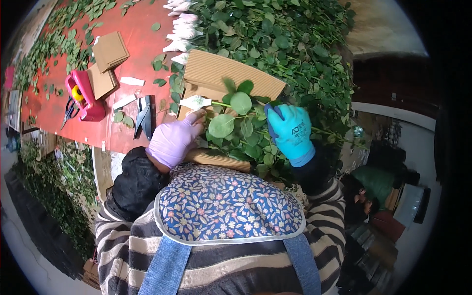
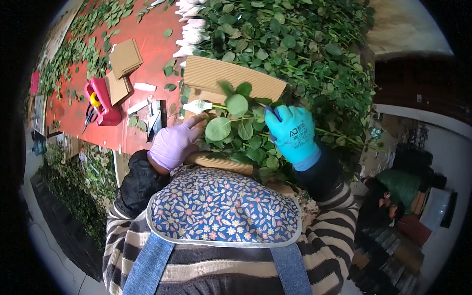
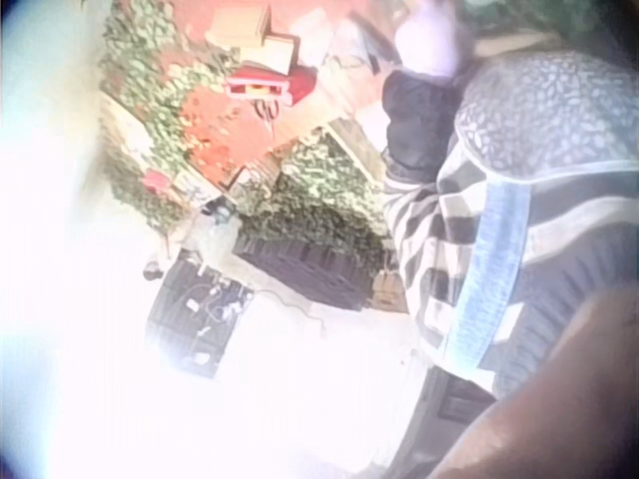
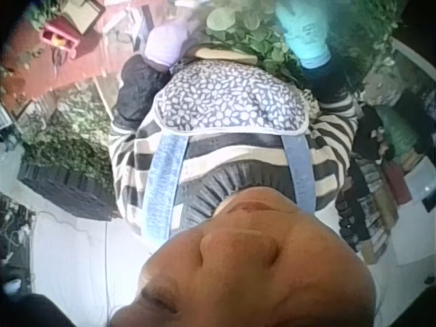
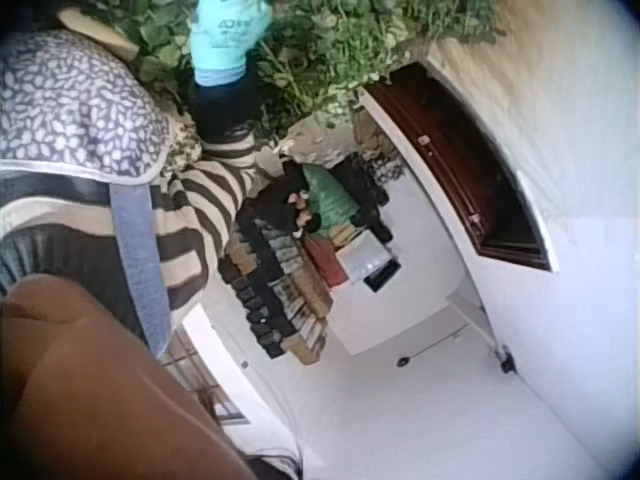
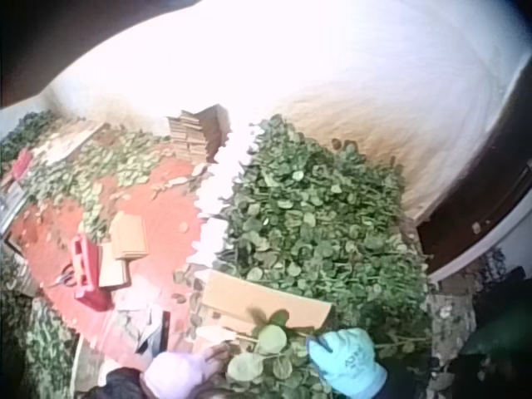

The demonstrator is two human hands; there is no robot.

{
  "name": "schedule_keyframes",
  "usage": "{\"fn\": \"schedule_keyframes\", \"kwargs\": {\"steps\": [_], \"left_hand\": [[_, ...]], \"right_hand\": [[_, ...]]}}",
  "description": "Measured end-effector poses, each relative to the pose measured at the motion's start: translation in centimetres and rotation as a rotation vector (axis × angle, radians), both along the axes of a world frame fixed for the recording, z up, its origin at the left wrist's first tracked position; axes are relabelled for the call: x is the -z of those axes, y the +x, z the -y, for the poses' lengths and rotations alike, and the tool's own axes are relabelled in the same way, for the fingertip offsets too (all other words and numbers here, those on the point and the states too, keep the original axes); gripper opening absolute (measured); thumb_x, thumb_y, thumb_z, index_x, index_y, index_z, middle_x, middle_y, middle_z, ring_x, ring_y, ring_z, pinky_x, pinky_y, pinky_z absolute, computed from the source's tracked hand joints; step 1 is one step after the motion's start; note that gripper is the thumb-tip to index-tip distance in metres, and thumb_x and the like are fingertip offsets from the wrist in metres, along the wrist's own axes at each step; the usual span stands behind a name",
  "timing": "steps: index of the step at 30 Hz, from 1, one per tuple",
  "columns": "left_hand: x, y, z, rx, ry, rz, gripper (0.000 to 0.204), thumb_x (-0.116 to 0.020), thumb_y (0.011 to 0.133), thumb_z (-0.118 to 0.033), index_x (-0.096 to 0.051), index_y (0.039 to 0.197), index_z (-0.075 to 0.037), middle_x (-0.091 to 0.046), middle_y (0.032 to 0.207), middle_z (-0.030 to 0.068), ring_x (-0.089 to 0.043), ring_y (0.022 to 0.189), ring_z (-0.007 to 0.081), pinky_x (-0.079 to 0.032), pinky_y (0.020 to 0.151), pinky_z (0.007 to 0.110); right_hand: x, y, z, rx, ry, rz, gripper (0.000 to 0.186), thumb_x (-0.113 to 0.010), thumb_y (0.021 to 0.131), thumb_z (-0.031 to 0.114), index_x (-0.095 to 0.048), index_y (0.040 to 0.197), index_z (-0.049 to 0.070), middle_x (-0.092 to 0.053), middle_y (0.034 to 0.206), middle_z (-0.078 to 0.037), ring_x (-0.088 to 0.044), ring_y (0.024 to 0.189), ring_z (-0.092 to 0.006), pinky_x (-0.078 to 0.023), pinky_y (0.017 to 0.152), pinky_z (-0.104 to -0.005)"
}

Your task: The person places roses into a small cardboard box, covers them with a cardboard insert, and then seals the box with a stapler. They then take the box and place it inside a larger bag along with a bunch of roses.

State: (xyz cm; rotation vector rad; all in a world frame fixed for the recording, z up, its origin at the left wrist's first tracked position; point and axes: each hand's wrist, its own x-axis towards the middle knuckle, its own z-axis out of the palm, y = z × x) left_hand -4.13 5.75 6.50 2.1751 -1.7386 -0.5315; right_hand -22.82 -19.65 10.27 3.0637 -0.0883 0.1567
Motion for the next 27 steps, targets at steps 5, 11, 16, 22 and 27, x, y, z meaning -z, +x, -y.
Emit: {"fn": "schedule_keyframes", "kwargs": {"steps": [5, 11, 16, 22, 27], "left_hand": [[0.1, 0.5, 0.0, -0.044, 0.06, -0.122, 0.063, -0.075, 0.072, -0.012, -0.054, 0.132, -0.012, -0.055, 0.137, 0.0059, -0.068, 0.093, 0.0304, -0.056, 0.072, 0.04], [-0.2, 1.1, 0.6, -0.025, -0.094, -0.14, 0.069, -0.075, 0.071, -0.017, -0.051, 0.136, -0.011, -0.059, 0.12, 0.0117, -0.067, 0.082, 0.0312, -0.055, 0.073, 0.045], [0.1, 0.6, 1.0, -0.004, 0.021, 0.163, 0.054, -0.069, 0.082, -0.024, -0.053, 0.134, -0.016, -0.056, 0.121, 0.0091, -0.065, 0.067, 0.029, -0.054, 0.057, 0.04], [-2.2, 0.8, 1.8, 0.03, 0.142, 0.024, 0.059, -0.069, 0.076, -0.01, -0.055, 0.133, -0.018, -0.044, 0.151, 0.0026, -0.069, 0.074, 0.0301, -0.056, 0.061, 0.04], [-2.6, -0.1, 1.1, -0.01, 0.13, 0.059, 0.061, -0.064, 0.077, -0.004, -0.056, 0.135, -0.019, -0.044, 0.152, 0.0015, -0.067, 0.065, 0.0267, -0.053, 0.055, 0.037]], "right_hand": [[3.5, -2.3, 0.6, 0.009, 0.086, -0.019, 0.034, -0.066, 0.076, 0.011, -0.068, 0.11, 0.01, -0.053, 0.081, -0.006, -0.057, 0.076, -0.0259, -0.046, 0.065, -0.0408], [4.1, -3.8, -0.1, 0.046, 0.156, -0.055, 0.03, -0.065, 0.08, 0.012, -0.068, 0.11, 0.011, -0.054, 0.082, -0.006, -0.057, 0.077, -0.027, -0.047, 0.068, -0.0405], [3.5, -4.2, -1.2, 0.135, 0.309, -0.173, 0.032, -0.064, 0.081, 0.013, -0.065, 0.113, 0.012, -0.057, 0.088, -0.01, -0.058, 0.079, -0.0322, -0.048, 0.074, -0.0448], [3.7, -6.1, 0.0, 0.284, 0.999, -0.057, 0.028, -0.07, 0.085, 0.004, -0.066, 0.113, 0.002, -0.065, 0.096, -0.014, -0.065, 0.086, -0.0314, -0.053, 0.074, -0.0382], [3.9, -5.8, 1.4, 0.177, 0.983, -0.218, 0.028, -0.069, 0.089, 0.013, -0.065, 0.114, 0.003, -0.066, 0.104, -0.015, -0.065, 0.091, -0.0336, -0.053, 0.08, -0.0414]]}}
